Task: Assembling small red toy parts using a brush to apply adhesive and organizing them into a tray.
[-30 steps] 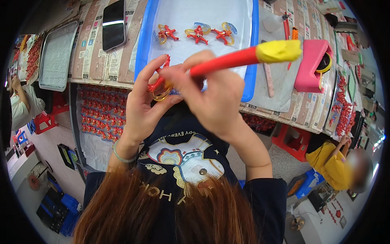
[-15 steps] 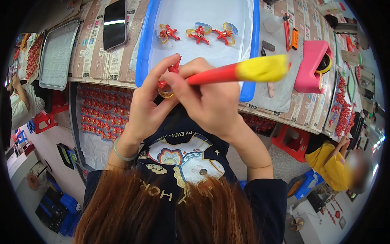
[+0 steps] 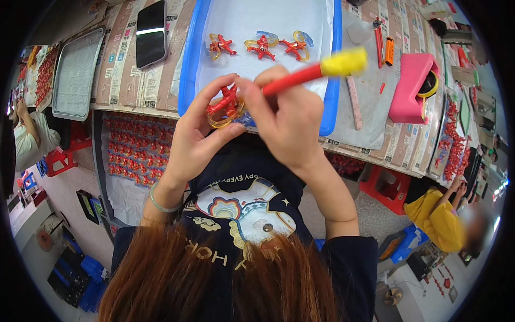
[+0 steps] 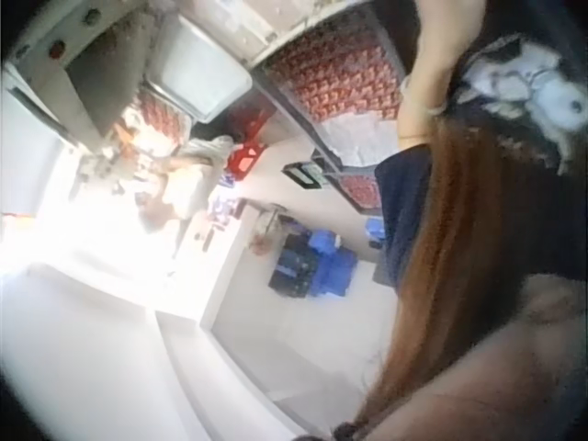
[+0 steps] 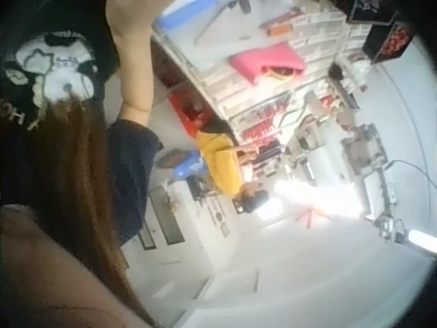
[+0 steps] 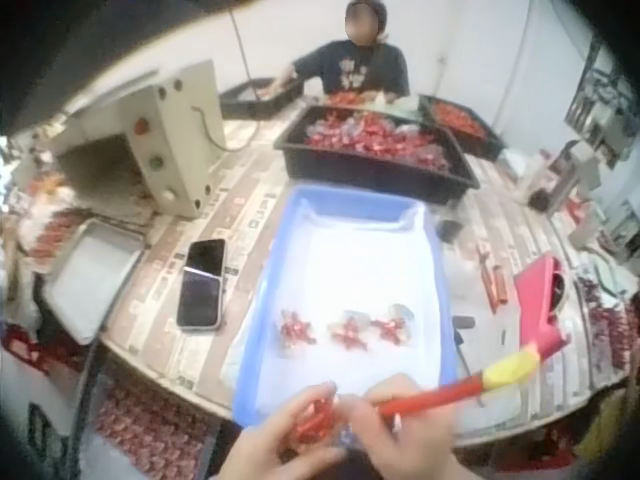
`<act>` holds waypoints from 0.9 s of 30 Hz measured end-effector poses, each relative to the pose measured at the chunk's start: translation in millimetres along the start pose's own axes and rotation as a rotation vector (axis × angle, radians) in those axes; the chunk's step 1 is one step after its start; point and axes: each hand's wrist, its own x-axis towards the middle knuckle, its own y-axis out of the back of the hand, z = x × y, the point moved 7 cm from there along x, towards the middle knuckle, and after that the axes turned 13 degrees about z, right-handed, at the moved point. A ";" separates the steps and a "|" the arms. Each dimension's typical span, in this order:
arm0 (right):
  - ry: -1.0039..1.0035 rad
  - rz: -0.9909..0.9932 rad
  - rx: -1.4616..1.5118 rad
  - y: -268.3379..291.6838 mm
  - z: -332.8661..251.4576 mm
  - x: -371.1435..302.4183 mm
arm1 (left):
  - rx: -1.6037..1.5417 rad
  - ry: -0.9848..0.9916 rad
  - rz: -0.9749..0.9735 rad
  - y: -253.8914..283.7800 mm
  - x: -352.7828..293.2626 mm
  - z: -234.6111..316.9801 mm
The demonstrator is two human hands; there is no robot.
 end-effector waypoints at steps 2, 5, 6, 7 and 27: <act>0.079 0.023 0.165 0.0 -22.0 -6.8 | -0.039 0.038 -0.020 -1.4 -2.4 -1.9; 0.081 0.062 0.014 5.4 -7.3 -1.2 | -0.109 0.096 -0.053 -2.3 0.6 0.5; 0.041 0.067 -0.091 8.9 6.4 1.1 | -0.103 0.100 -0.049 0.1 -0.5 2.3; 0.038 0.133 0.000 17.8 15.5 4.4 | -0.173 0.162 -0.039 2.6 -1.0 1.6; -0.447 0.463 0.372 113.5 206.5 76.9 | -0.264 0.019 -0.065 13.4 -6.0 11.4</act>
